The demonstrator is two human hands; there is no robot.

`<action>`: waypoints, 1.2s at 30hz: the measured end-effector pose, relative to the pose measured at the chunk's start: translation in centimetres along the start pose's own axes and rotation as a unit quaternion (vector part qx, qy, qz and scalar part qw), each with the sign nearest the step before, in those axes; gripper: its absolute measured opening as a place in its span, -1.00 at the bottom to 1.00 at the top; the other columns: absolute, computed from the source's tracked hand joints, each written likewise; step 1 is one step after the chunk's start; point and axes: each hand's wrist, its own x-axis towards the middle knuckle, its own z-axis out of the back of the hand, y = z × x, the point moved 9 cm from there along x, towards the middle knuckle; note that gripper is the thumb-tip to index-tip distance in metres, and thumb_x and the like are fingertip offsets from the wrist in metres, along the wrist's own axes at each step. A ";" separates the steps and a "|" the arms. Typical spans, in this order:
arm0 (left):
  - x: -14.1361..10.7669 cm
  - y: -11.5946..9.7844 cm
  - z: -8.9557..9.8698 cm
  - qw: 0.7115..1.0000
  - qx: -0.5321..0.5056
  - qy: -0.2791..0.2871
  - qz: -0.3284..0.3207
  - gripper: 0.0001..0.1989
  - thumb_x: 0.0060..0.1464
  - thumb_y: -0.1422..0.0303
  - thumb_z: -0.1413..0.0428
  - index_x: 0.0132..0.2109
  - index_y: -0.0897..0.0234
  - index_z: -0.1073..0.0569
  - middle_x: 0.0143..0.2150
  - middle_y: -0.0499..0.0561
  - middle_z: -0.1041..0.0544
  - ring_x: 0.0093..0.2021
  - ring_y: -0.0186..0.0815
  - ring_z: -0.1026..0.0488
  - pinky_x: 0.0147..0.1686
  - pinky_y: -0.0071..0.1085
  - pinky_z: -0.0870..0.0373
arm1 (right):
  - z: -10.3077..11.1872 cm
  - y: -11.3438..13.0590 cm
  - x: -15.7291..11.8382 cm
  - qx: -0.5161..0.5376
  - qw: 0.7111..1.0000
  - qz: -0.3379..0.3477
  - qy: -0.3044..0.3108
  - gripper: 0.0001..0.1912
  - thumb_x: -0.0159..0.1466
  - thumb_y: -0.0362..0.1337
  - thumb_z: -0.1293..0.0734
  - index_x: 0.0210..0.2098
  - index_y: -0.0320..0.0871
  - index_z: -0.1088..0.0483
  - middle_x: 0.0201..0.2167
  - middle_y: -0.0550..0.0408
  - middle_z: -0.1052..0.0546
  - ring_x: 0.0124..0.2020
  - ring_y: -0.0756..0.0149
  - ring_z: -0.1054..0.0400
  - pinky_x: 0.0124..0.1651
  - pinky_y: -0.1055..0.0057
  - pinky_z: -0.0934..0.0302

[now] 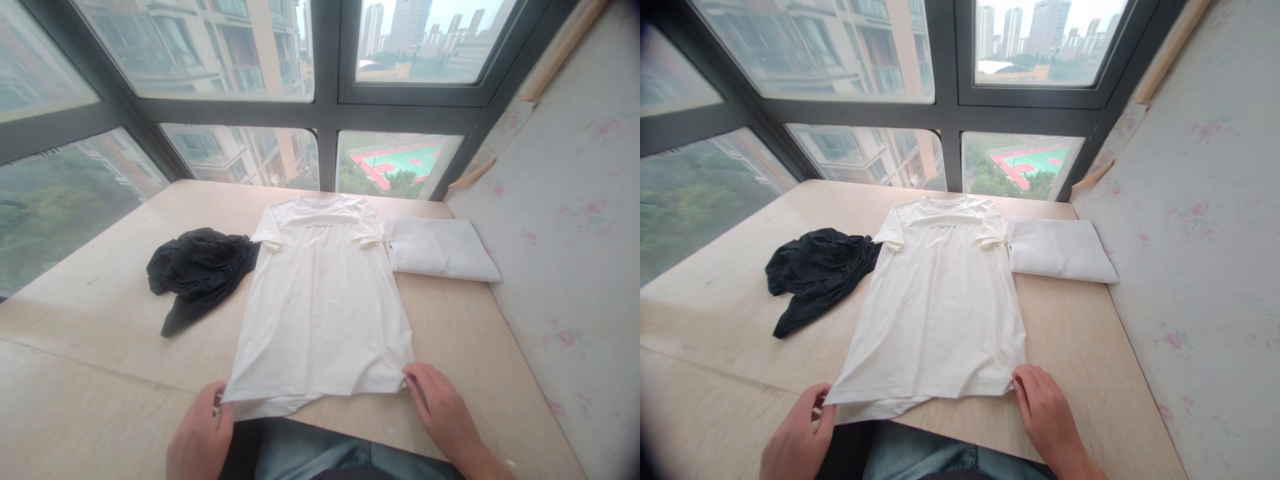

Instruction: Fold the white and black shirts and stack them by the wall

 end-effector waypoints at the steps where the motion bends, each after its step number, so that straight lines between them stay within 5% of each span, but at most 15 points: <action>1: 0.4 0.5 0.5 1.000 -0.001 -0.003 0.026 -0.77 0.20 0.19 0.11 -0.14 0.12 -0.37 -0.29 0.01 -0.59 -0.35 -0.15 -0.55 -0.44 -0.35 -0.34 | 0.3 -0.7 0.2 0.031 0.999 -0.036 -0.003 -0.78 0.41 -0.23 -0.14 -0.20 -0.07 -0.41 -0.31 0.02 -0.56 -0.30 0.19 -0.49 -0.27 0.31 -0.37; 5: 2.0 1.9 2.2 0.995 -0.016 -0.033 0.087 -0.79 0.18 0.16 0.09 -0.15 0.06 -0.37 -0.39 -0.01 -0.57 -0.45 -0.11 -0.51 -0.51 -0.33 -0.27 | 1.1 -3.4 0.9 0.161 0.970 -0.181 -0.020 -0.71 0.42 -0.07 -0.11 -0.13 -0.06 -0.37 -0.34 0.06 -0.56 -0.34 0.22 -0.50 -0.32 0.37 -0.38; 8: 3.1 2.4 2.2 0.994 -0.038 0.004 0.102 -0.74 0.21 0.15 0.13 -0.11 0.06 -0.38 -0.44 -0.02 -0.57 -0.47 -0.11 -0.51 -0.49 -0.33 -0.28 | 1.7 -4.5 1.7 0.203 0.954 -0.221 0.000 -0.64 0.38 0.02 -0.17 -0.09 -0.08 -0.40 -0.41 0.10 -0.54 -0.39 0.23 -0.47 -0.36 0.38 -0.37; 14: 3.8 4.6 2.0 0.975 -0.135 0.048 0.168 -0.68 0.14 0.10 0.08 -0.11 0.15 -0.39 -0.28 0.03 -0.63 -0.36 -0.15 -0.60 -0.34 -0.32 -0.44 | 3.1 -3.8 2.9 0.161 0.971 -0.092 0.154 -0.73 0.24 -0.07 -0.38 -0.09 0.02 -0.51 -0.20 0.06 -0.58 -0.24 0.21 -0.49 -0.11 0.29 -0.42; 21: 1.4 2.8 -2.8 0.980 -0.153 0.115 0.051 -0.60 0.00 0.10 -0.07 -0.02 0.10 -0.43 -0.25 -0.04 -0.62 -0.26 -0.21 -0.60 -0.29 -0.39 -0.51 | 3.1 -4.4 1.1 0.099 0.981 0.001 0.165 -0.62 0.25 -0.32 -0.28 0.03 0.07 -0.48 0.02 0.01 -0.54 0.01 0.17 -0.48 0.05 0.26 -0.42; 25: -0.1 0.3 -2.7 0.994 -0.080 0.042 -0.062 -0.67 0.06 0.16 -0.05 -0.04 0.13 -0.47 -0.17 0.02 -0.58 -0.19 -0.18 -0.56 -0.19 -0.33 -0.49 | 2.1 -5.0 0.3 0.052 0.986 0.026 0.159 -0.47 0.17 -0.46 -0.17 0.06 0.02 -0.47 0.07 -0.01 -0.52 0.06 0.20 -0.46 0.10 0.26 -0.39; 29: -1.0 -0.4 -1.4 0.992 -0.003 -0.028 -0.124 -0.73 0.12 0.28 0.02 -0.09 0.18 -0.48 -0.17 0.06 -0.54 -0.19 -0.17 -0.53 -0.16 -0.29 -0.44 | 1.4 -5.6 0.3 0.018 0.986 -0.014 0.164 -0.59 0.23 -0.43 -0.12 -0.06 -0.08 -0.49 -0.05 -0.05 -0.55 -0.03 0.21 -0.49 0.03 0.27 -0.40; 33: -0.7 0.3 0.1 0.995 0.016 -0.052 -0.087 -0.76 0.16 0.29 0.08 -0.18 0.23 -0.44 -0.17 0.10 -0.50 -0.18 -0.16 -0.50 -0.14 -0.26 -0.40 | 1.3 -6.1 0.3 0.002 0.985 -0.074 0.153 -0.67 0.36 -0.28 -0.10 -0.11 -0.10 -0.48 -0.11 -0.05 -0.57 -0.11 0.20 -0.51 -0.07 0.30 -0.40; 36: 0.5 2.3 2.3 0.995 0.011 -0.088 0.041 -0.75 0.21 0.26 0.12 -0.11 0.23 -0.39 -0.13 0.11 -0.50 -0.27 -0.20 -0.49 -0.31 -0.32 -0.37 | 1.3 -6.6 0.1 -0.008 0.985 -0.098 0.141 -0.66 0.38 -0.21 -0.10 -0.11 -0.07 -0.48 -0.15 0.00 -0.60 -0.17 0.19 -0.53 -0.14 0.31 -0.39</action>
